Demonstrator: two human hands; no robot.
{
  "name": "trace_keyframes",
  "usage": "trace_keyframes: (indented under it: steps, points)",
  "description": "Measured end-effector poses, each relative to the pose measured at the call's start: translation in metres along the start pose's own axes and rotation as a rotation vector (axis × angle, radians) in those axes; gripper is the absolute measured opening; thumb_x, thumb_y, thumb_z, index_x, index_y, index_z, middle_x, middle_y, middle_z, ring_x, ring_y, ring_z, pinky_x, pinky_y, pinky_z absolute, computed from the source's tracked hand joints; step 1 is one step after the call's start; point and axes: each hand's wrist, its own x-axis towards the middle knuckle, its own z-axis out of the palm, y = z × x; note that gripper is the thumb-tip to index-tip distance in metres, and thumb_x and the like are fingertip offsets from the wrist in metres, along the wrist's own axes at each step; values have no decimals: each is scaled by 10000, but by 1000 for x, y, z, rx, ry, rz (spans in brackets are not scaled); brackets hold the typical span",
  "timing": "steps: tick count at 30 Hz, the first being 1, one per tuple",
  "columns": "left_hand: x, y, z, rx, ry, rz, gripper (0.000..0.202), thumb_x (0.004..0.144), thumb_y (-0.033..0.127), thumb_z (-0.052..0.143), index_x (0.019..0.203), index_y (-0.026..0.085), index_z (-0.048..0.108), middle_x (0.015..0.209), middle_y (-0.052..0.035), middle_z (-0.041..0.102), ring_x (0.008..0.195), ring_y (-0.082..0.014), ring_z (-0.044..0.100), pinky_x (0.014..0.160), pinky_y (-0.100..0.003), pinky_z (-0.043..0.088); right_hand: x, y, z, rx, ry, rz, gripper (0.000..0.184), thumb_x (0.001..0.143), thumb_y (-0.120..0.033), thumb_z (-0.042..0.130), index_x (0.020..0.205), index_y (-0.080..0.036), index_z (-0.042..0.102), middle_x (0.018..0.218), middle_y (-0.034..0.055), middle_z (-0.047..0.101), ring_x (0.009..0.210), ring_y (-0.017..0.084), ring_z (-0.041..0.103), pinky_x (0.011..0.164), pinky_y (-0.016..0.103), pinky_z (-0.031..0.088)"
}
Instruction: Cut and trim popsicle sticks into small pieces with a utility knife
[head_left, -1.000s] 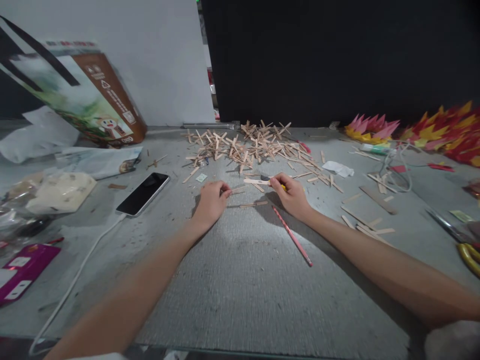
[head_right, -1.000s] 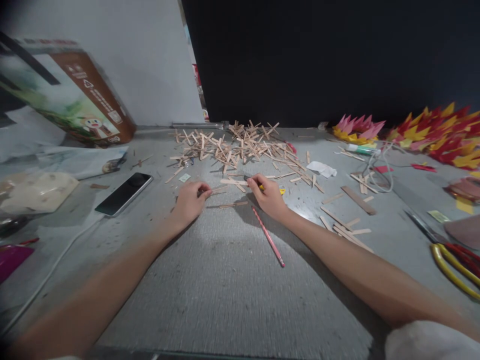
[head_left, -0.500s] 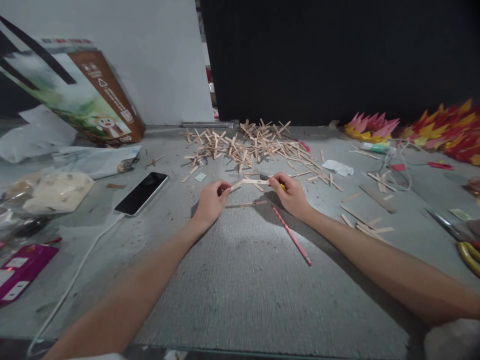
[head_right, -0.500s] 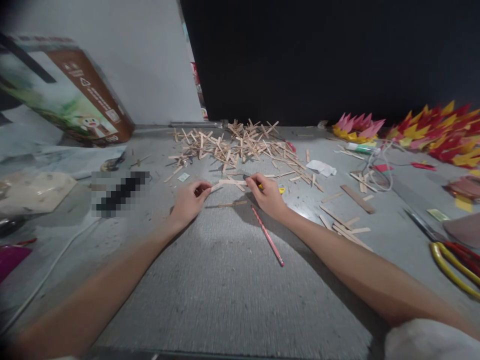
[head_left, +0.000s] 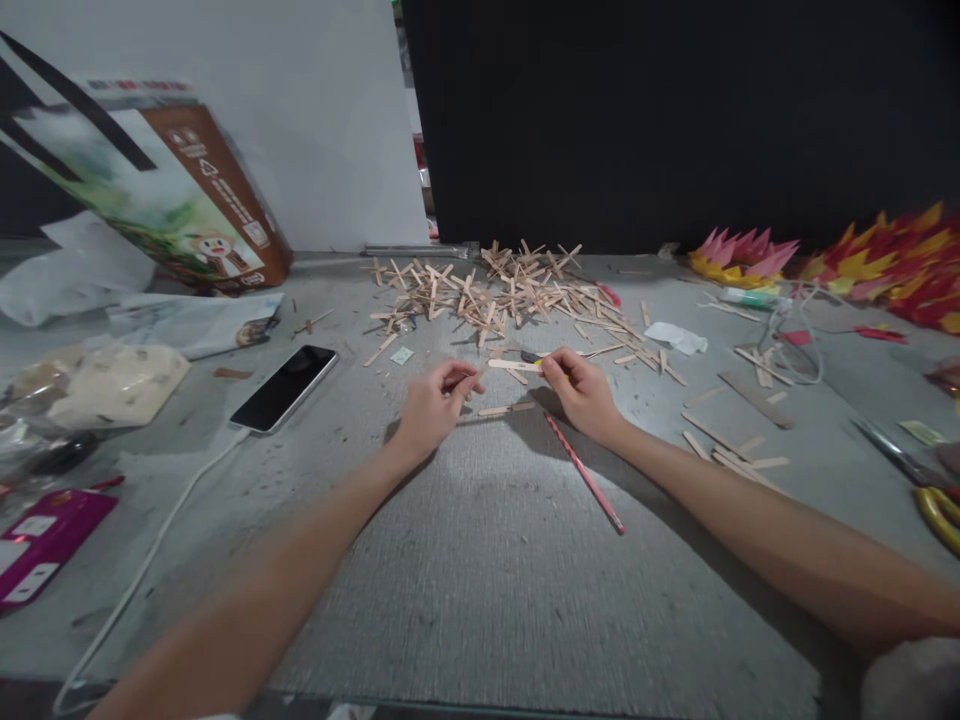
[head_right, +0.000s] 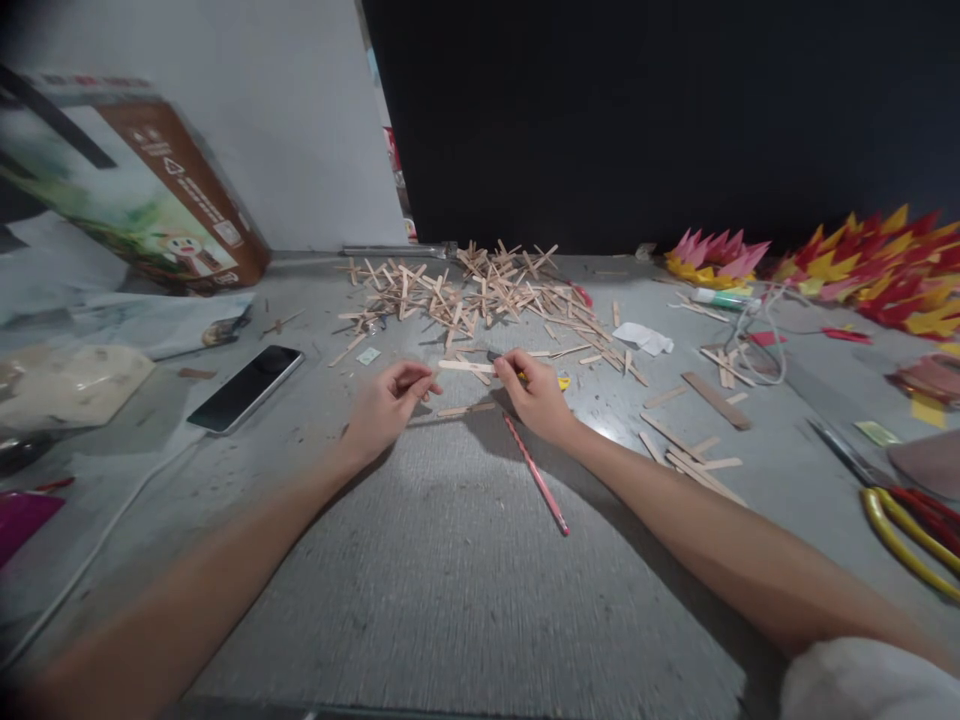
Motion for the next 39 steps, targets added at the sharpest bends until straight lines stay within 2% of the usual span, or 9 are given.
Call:
trace_keyframes:
  steps: [8,16,20,23,26,30,33,36,39]
  points:
    - [-10,3,13,-138,-121,11,100,960,273,630,1029,201,641,998,-78,822,884,-194,785,832,-341,616,-12,-19,12,178,16,78,462,1044,-624,530,815,-228,593,692,-20,504,654,160,450,632,304,359]
    - [-11,6,12,-117,-120,-9,107,957,309,634,1004,213,641,993,-79,826,852,-200,784,841,-369,630,-15,-19,15,236,35,110,450,1043,-620,538,818,-232,583,684,-21,491,637,157,438,603,302,347]
    - [-12,7,12,-105,-129,14,98,967,296,632,1009,210,654,999,-75,821,857,-189,773,826,-341,614,-15,-22,13,205,26,92,469,1041,-630,532,790,-236,569,673,-20,478,634,159,430,602,307,340]
    - [-13,8,12,-137,-129,32,128,983,322,635,1023,201,652,983,-73,806,768,-167,752,763,-315,599,-15,-24,12,172,4,92,521,1028,-660,533,726,-235,531,655,-19,452,623,158,411,594,312,326]
    - [-13,9,14,-221,-142,24,168,991,356,646,1021,191,646,930,-60,779,642,-133,701,679,-287,575,-13,-25,11,223,-47,105,564,1005,-688,553,677,-233,492,642,-22,417,613,152,380,581,312,308]
    - [-14,10,16,-312,-166,-35,222,961,398,693,1028,187,680,833,-28,741,567,-108,639,590,-252,537,-7,-22,8,404,-221,153,556,994,-669,590,667,-229,492,634,-32,399,598,141,363,588,311,311]
    - [-15,12,17,-336,-158,-79,279,940,447,712,1012,179,723,795,-22,715,536,-98,598,529,-240,503,-4,-21,7,434,-326,184,558,977,-677,611,667,-225,506,627,-42,380,586,130,329,583,305,289]
    - [-16,16,18,-356,-163,-96,308,927,470,722,1015,176,744,803,-29,715,541,-98,590,511,-238,492,-5,-23,8,422,-395,191,564,964,-706,605,686,-221,528,634,-44,385,588,128,316,577,298,275]
    - [-16,20,20,-362,-164,-100,318,931,485,717,1020,181,751,809,-31,721,542,-98,593,516,-240,501,-7,-23,11,449,-404,169,576,982,-711,571,684,-221,520,643,-36,411,607,135,353,598,299,299]
